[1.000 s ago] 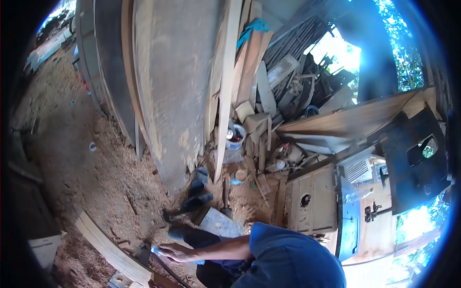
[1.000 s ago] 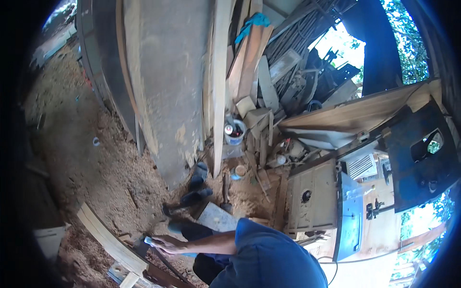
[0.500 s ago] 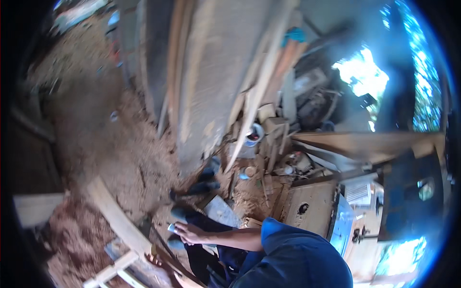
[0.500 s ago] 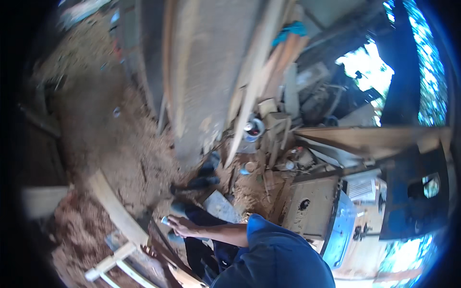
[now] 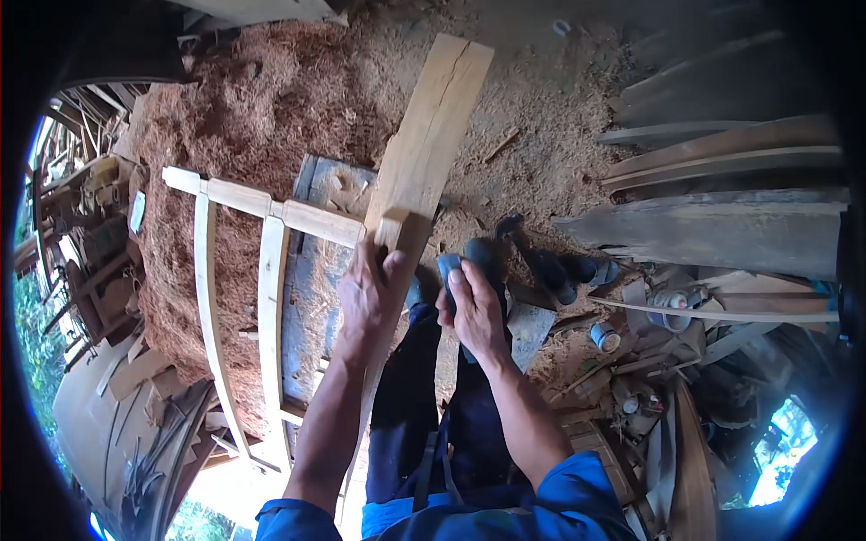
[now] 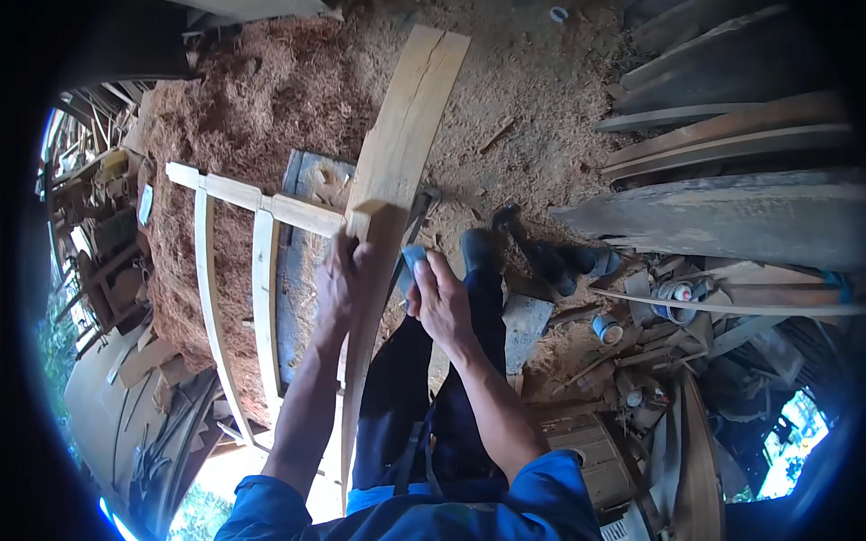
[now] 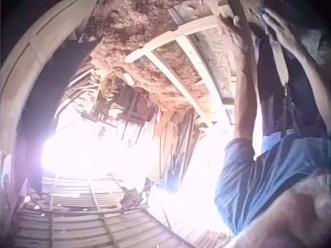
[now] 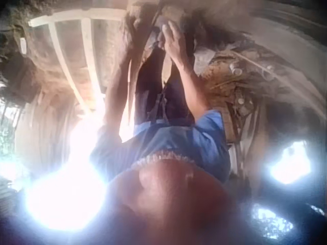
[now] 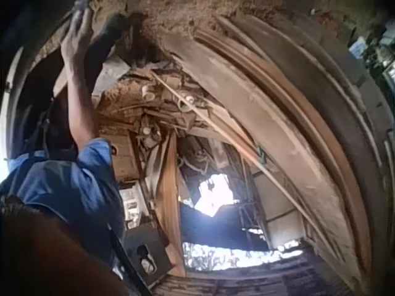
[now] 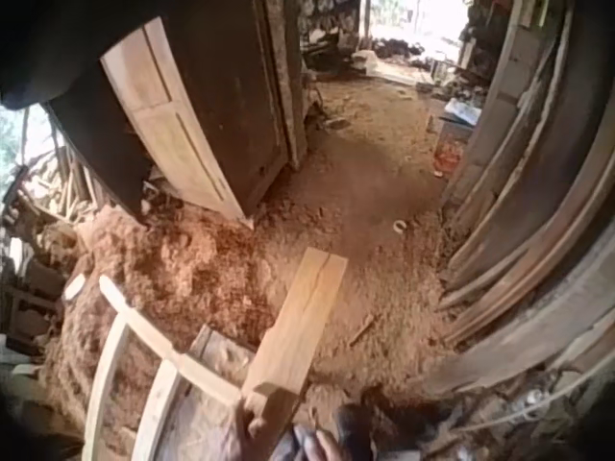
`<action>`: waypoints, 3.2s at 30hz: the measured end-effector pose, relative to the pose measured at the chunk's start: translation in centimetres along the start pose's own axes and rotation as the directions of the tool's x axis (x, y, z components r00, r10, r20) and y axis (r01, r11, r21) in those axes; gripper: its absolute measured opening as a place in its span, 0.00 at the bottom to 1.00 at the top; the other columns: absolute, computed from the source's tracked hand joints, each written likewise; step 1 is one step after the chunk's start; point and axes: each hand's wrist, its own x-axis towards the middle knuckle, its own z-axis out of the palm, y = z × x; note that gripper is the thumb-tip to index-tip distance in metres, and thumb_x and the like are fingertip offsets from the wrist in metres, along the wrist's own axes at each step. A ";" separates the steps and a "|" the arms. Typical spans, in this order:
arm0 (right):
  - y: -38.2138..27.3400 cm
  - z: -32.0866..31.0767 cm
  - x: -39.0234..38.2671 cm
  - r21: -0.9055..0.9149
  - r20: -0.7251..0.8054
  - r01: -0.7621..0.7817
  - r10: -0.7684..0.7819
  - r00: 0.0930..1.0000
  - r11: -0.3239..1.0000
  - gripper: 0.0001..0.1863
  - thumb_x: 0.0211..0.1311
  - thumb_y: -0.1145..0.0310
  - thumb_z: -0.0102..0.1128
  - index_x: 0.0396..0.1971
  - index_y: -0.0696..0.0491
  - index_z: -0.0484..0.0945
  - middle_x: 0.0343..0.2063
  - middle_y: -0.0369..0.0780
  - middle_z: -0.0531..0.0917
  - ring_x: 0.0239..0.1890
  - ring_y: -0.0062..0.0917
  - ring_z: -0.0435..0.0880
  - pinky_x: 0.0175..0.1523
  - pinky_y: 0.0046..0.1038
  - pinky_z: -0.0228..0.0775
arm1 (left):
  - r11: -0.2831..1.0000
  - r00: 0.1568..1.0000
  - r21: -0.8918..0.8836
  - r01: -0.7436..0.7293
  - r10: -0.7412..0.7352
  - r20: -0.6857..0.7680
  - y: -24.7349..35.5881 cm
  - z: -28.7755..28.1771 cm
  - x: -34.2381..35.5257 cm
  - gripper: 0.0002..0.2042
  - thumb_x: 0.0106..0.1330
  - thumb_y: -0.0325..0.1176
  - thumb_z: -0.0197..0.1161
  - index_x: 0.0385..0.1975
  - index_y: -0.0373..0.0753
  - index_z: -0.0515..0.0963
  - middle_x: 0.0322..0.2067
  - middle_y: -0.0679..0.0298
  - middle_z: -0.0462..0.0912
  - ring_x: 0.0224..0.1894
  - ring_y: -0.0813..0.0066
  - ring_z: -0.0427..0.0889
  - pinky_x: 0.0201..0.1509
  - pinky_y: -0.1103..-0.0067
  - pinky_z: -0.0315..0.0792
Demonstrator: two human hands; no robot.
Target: The person uses a chisel and hammer to carve a mortise into a wooden beam, then cleans out the debris by hand and uses a small piece of wood to check the fit.
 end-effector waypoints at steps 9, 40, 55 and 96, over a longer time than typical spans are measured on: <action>-0.4 2.4 5.2 -0.530 0.068 0.178 -0.168 0.983 0.829 0.14 0.78 0.60 0.47 0.54 0.50 0.74 0.24 0.44 0.82 0.25 0.34 0.81 0.27 0.35 0.73 | 0.987 0.998 -0.155 -0.037 0.030 -0.049 0.6 0.8 1.4 0.33 0.69 0.56 0.60 0.58 0.30 0.72 0.40 0.44 0.83 0.43 0.46 0.84 0.47 0.62 0.76; -3.0 1.7 5.1 -0.758 0.114 0.183 -0.149 0.982 0.626 0.17 0.74 0.63 0.52 0.57 0.53 0.76 0.30 0.54 0.85 0.34 0.50 0.86 0.36 0.45 0.78 | 0.994 0.996 -0.072 -0.080 0.076 -0.046 0.1 2.2 1.8 0.31 0.68 0.49 0.64 0.59 0.25 0.71 0.42 0.44 0.81 0.35 0.50 0.84 0.41 0.62 0.77; -1.3 2.2 4.1 -0.676 0.018 0.193 -0.246 0.969 0.711 0.17 0.75 0.64 0.51 0.58 0.53 0.75 0.33 0.54 0.85 0.37 0.50 0.86 0.38 0.45 0.78 | 0.993 0.994 -0.079 -0.092 0.087 -0.066 0.3 2.0 1.6 0.30 0.68 0.48 0.65 0.59 0.26 0.72 0.44 0.44 0.82 0.35 0.51 0.84 0.40 0.64 0.78; -4.3 -0.6 5.5 -0.703 0.195 0.193 -0.076 0.978 0.684 0.19 0.72 0.68 0.55 0.61 0.51 0.76 0.29 0.54 0.84 0.33 0.50 0.85 0.35 0.46 0.76 | 0.989 1.000 -0.145 -0.004 -0.001 -0.031 1.3 1.7 2.2 0.36 0.61 0.53 0.72 0.58 0.26 0.73 0.45 0.47 0.81 0.38 0.54 0.87 0.40 0.68 0.81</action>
